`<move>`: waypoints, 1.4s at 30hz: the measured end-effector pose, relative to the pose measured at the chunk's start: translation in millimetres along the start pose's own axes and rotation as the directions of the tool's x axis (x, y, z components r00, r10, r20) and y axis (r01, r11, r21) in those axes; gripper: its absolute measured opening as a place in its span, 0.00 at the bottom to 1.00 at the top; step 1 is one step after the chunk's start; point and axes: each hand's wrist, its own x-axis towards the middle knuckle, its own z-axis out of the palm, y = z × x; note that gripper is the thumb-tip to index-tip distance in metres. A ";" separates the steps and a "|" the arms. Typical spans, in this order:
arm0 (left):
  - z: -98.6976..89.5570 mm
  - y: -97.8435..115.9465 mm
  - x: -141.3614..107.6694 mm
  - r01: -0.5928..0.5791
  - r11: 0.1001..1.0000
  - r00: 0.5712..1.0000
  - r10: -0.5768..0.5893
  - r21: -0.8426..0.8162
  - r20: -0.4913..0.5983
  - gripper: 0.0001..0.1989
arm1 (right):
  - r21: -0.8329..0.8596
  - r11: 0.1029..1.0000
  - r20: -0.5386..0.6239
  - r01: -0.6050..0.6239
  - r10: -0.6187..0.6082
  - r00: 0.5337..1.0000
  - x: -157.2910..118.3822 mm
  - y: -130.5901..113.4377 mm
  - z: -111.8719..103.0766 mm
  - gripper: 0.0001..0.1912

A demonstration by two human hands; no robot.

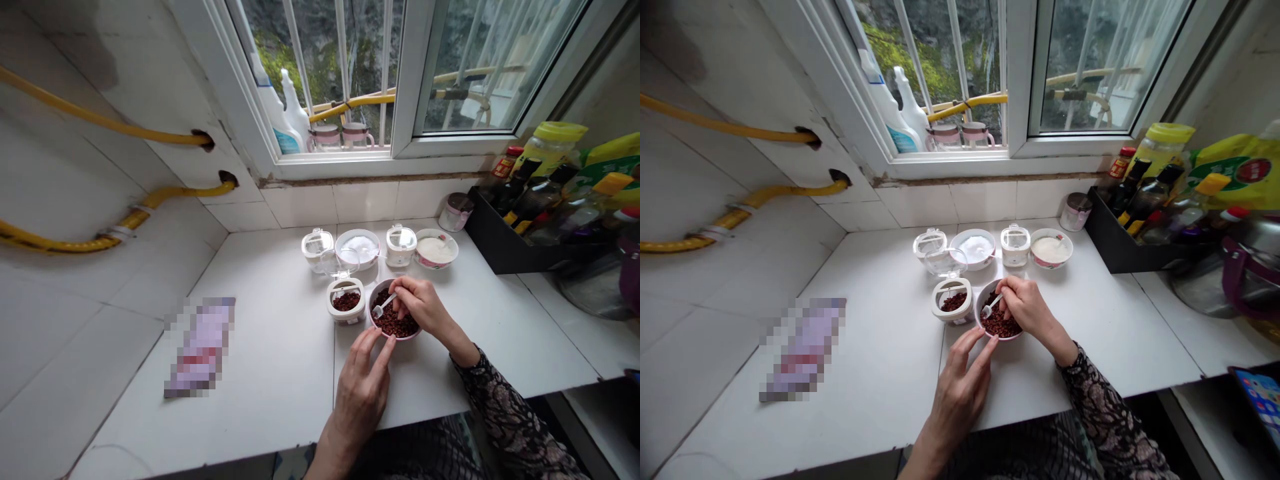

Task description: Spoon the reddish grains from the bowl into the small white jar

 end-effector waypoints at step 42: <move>-1.1 -0.2 1.3 -0.004 1.000 1.000 0.005 0.014 -0.021 0.32 | -0.207 0.914 -0.196 0.349 -0.388 0.901 -9.1 -14.6 0.1 0.10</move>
